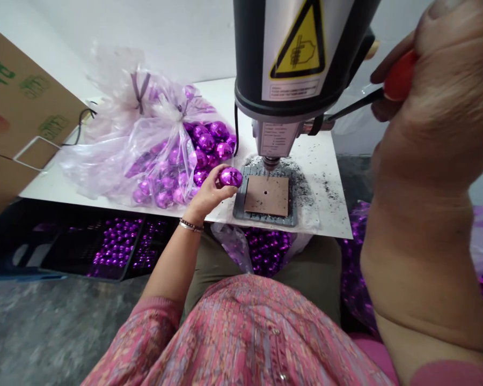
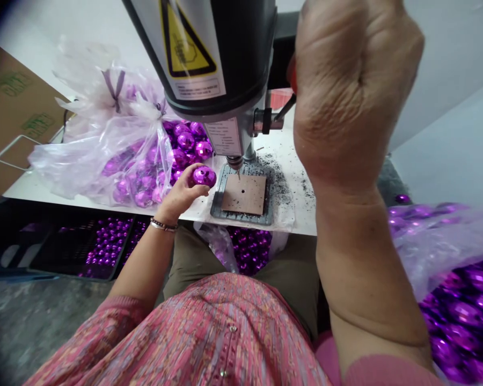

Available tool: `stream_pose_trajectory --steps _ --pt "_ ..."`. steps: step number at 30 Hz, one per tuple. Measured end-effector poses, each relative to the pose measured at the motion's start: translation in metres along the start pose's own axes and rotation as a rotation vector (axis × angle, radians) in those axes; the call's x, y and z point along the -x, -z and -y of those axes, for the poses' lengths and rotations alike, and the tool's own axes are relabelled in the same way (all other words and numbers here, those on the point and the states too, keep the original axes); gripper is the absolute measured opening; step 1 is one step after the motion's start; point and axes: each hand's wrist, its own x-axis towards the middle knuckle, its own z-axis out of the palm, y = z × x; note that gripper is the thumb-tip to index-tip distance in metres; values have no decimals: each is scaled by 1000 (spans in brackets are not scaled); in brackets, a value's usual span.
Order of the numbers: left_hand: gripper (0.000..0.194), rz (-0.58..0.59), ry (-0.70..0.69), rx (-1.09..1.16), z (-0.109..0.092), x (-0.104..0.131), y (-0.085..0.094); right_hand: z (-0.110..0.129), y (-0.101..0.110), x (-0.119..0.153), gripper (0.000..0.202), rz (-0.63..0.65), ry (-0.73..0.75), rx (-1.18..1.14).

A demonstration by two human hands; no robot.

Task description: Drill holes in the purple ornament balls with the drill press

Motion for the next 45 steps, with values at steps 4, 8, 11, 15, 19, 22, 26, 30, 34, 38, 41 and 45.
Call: stream_pose_trajectory --steps 4,8,11,15,19,22,26,30,34,38,41,45 --pt "72 66 14 255 1 11 -8 2 -1 1 36 35 73 16" --pt "78 169 53 348 4 13 -14 2 0 0 36 35 106 0" --pt "80 259 78 416 6 14 -16 3 -1 0 35 31 92 -30" --pt "73 295 85 397 1 12 -17 8 -3 -2 39 10 64 -65" --pt "71 274 17 186 -6 4 -20 14 2 -1 39 41 -3 7" --pt "71 217 -23 30 -9 -3 -26 14 6 1 38 96 -2 36" --pt "68 196 -7 -107 -16 -7 -34 12 8 2 42 100 10 58" --pt "65 177 -1 -240 -29 -6 -39 13 8 4 57 79 9 111" --pt "63 192 -29 -329 -38 -7 -44 17 9 5 69 89 -5 144" --pt "64 181 -105 -391 -40 -12 -49 17 8 6 63 96 -11 122" --pt "67 199 -155 -416 -38 -17 -54 17 8 6 48 83 -23 87" --pt "69 237 -190 -379 -35 -23 -59 20 10 4 34 129 -96 92"
